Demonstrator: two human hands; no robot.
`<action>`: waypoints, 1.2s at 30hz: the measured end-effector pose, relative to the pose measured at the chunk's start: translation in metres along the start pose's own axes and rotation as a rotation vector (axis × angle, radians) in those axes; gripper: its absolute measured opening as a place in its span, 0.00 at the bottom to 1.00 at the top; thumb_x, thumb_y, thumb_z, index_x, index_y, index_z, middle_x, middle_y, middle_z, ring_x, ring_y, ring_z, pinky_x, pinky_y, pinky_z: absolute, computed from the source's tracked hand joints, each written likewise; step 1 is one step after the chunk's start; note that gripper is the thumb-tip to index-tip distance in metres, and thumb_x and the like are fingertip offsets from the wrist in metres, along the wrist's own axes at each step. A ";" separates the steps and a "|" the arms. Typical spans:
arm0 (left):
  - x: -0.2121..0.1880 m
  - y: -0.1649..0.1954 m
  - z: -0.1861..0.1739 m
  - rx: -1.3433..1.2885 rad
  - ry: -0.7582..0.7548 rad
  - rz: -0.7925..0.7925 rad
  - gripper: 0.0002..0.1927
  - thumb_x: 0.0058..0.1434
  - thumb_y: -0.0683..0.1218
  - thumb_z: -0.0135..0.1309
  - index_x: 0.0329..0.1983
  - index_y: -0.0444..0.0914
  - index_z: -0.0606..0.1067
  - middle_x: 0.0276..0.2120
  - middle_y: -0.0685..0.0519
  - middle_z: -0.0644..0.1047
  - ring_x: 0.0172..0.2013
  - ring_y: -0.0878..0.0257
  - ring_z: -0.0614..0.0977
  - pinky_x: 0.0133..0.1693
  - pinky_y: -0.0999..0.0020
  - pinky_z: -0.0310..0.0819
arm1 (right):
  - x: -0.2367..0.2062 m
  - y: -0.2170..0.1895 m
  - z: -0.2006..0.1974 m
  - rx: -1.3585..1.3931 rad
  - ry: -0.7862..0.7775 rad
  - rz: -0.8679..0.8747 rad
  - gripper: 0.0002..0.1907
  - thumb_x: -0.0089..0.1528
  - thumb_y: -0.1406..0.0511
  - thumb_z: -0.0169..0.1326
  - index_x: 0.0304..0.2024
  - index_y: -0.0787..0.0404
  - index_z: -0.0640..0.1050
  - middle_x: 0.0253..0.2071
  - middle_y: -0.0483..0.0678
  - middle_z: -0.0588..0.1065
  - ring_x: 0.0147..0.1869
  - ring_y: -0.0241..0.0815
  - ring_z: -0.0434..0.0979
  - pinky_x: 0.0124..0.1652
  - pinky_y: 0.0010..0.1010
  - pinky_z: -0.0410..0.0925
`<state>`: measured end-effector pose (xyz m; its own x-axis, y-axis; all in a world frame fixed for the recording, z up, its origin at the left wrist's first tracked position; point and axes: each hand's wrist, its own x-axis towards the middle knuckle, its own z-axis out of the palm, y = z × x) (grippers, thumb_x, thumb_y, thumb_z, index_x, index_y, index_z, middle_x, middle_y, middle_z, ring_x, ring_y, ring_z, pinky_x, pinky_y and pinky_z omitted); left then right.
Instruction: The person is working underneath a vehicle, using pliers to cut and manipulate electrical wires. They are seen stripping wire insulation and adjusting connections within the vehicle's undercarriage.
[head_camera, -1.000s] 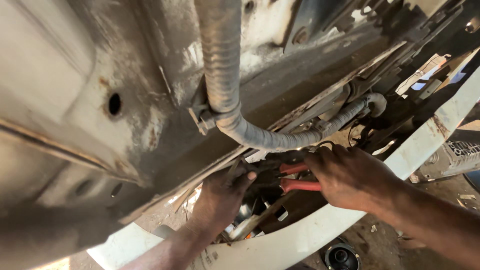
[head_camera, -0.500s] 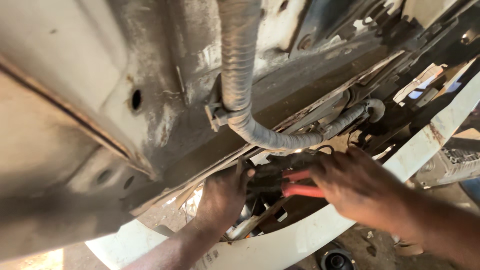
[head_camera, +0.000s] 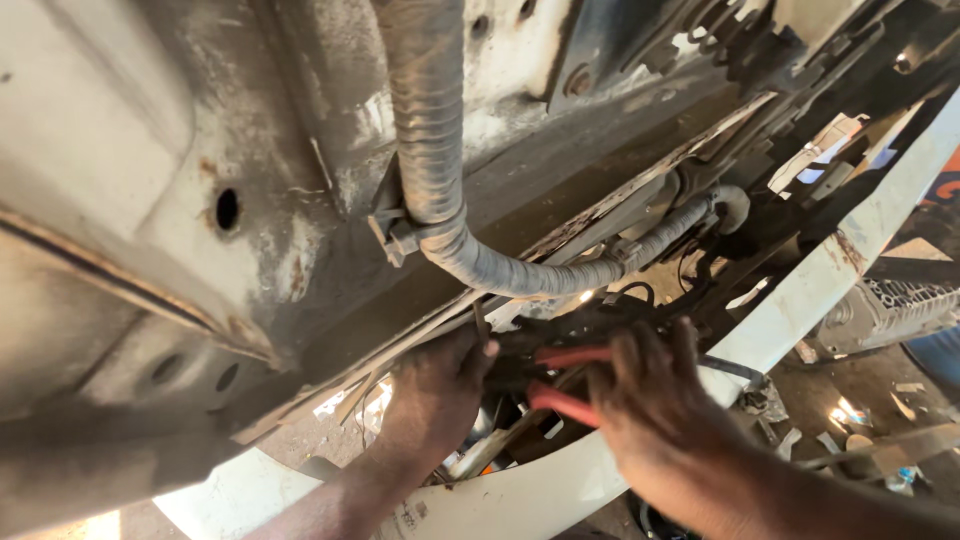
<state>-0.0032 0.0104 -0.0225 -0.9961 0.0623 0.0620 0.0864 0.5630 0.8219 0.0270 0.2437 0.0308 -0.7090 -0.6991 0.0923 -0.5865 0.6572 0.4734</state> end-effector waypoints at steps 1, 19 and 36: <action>-0.001 0.001 -0.001 -0.018 0.010 0.018 0.10 0.65 0.49 0.55 0.38 0.39 0.80 0.29 0.44 0.81 0.32 0.47 0.83 0.37 0.51 0.75 | 0.001 -0.006 -0.003 -0.018 0.049 -0.020 0.27 0.53 0.63 0.53 0.56 0.51 0.77 0.41 0.53 0.69 0.44 0.48 0.70 0.51 0.69 0.65; -0.009 -0.018 0.004 0.265 0.254 0.505 0.17 0.68 0.50 0.58 0.52 0.33 0.77 0.31 0.42 0.79 0.28 0.47 0.78 0.36 0.51 0.74 | 0.042 0.070 -0.013 0.171 -0.631 -0.162 0.25 0.71 0.52 0.42 0.68 0.52 0.61 0.38 0.57 0.73 0.26 0.41 0.72 0.29 0.32 0.72; -0.004 -0.038 -0.001 0.606 -0.345 0.129 0.19 0.64 0.42 0.46 0.59 0.38 0.70 0.36 0.42 0.81 0.40 0.46 0.83 0.44 0.49 0.76 | -0.073 0.100 -0.053 0.488 0.000 0.160 0.25 0.54 0.60 0.51 0.56 0.47 0.74 0.37 0.45 0.79 0.29 0.42 0.76 0.30 0.35 0.72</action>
<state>-0.0023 -0.0121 -0.0531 -0.9239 0.3605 -0.1279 0.2970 0.8867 0.3543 0.0405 0.3457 0.1182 -0.8048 -0.5792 0.1297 -0.5852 0.8108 -0.0106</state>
